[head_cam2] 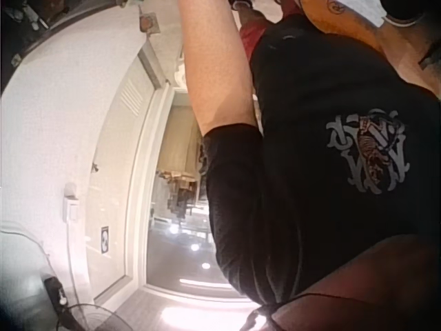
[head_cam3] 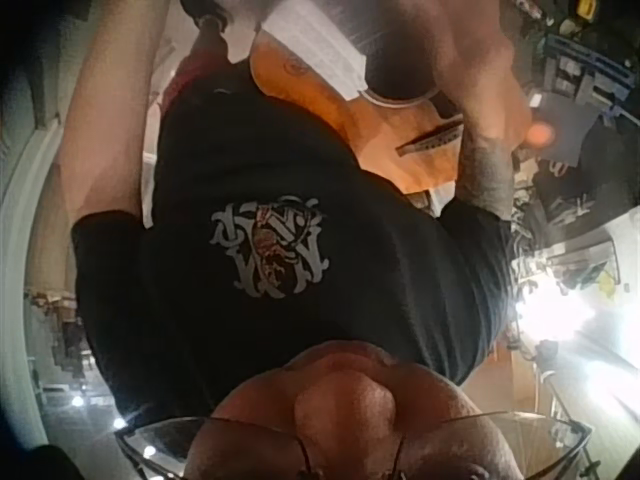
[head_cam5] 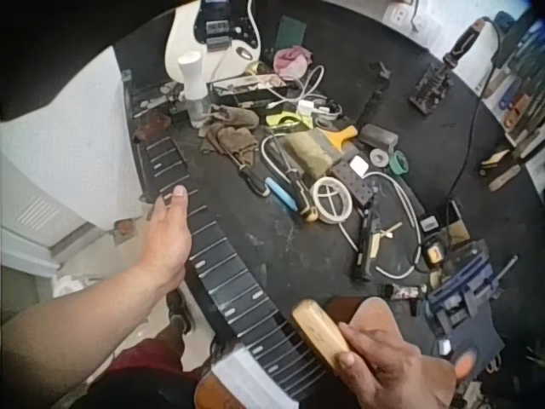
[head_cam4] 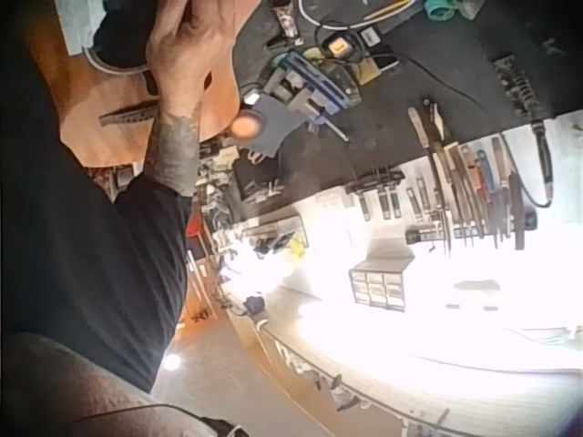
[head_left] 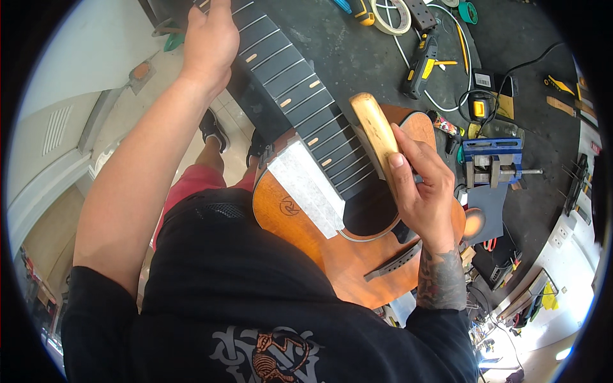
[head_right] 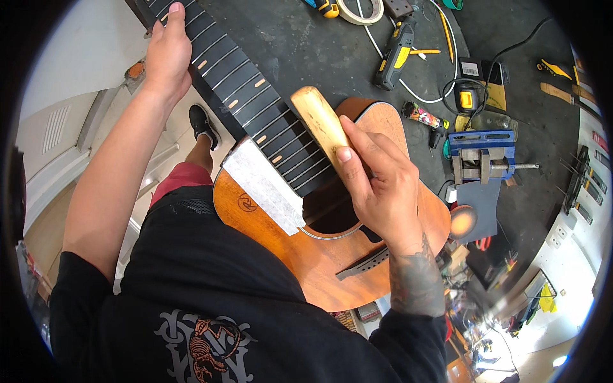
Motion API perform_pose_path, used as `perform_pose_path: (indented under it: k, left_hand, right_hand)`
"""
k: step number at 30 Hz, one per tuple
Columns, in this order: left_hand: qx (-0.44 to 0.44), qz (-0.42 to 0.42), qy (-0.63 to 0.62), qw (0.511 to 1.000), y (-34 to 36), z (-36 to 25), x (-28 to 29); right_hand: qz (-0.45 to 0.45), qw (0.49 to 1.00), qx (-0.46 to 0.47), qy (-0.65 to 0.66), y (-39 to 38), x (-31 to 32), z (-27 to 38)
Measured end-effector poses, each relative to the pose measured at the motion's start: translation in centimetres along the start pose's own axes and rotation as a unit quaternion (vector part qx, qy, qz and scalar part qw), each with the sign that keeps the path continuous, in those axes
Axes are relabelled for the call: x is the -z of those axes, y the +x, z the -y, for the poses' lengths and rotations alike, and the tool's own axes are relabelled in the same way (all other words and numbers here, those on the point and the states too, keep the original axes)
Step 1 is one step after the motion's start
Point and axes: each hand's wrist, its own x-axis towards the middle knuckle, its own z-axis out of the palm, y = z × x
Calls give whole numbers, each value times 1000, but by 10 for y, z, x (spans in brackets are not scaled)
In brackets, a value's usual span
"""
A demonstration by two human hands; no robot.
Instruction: The person sands the fretboard of an acoustic guitar using a wooden sanding block, moving the block along the length of the neck while holding the guitar steady.
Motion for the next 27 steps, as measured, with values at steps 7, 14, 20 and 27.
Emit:
perform_pose_path:
  k: [7, 14, 20, 27]
  left_hand:
    - [26, 53, -63, 996, 0, -3, 2]
    - [18, 33, -6, 999, 0, -6, 1]
    - [66, 11, 1, 998, -4, -13, -2]
    - [46, 15, -17, 999, -2, -8, -1]
  right_hand:
    - [-26, 997, 52, -44, -2, -1, -7]
    - [-40, 997, 51, -38, -4, -4, -14]
    - [-18, 998, 43, -44, -2, -1, -9]
    - [31, 996, 84, -11, -21, 10, -12]
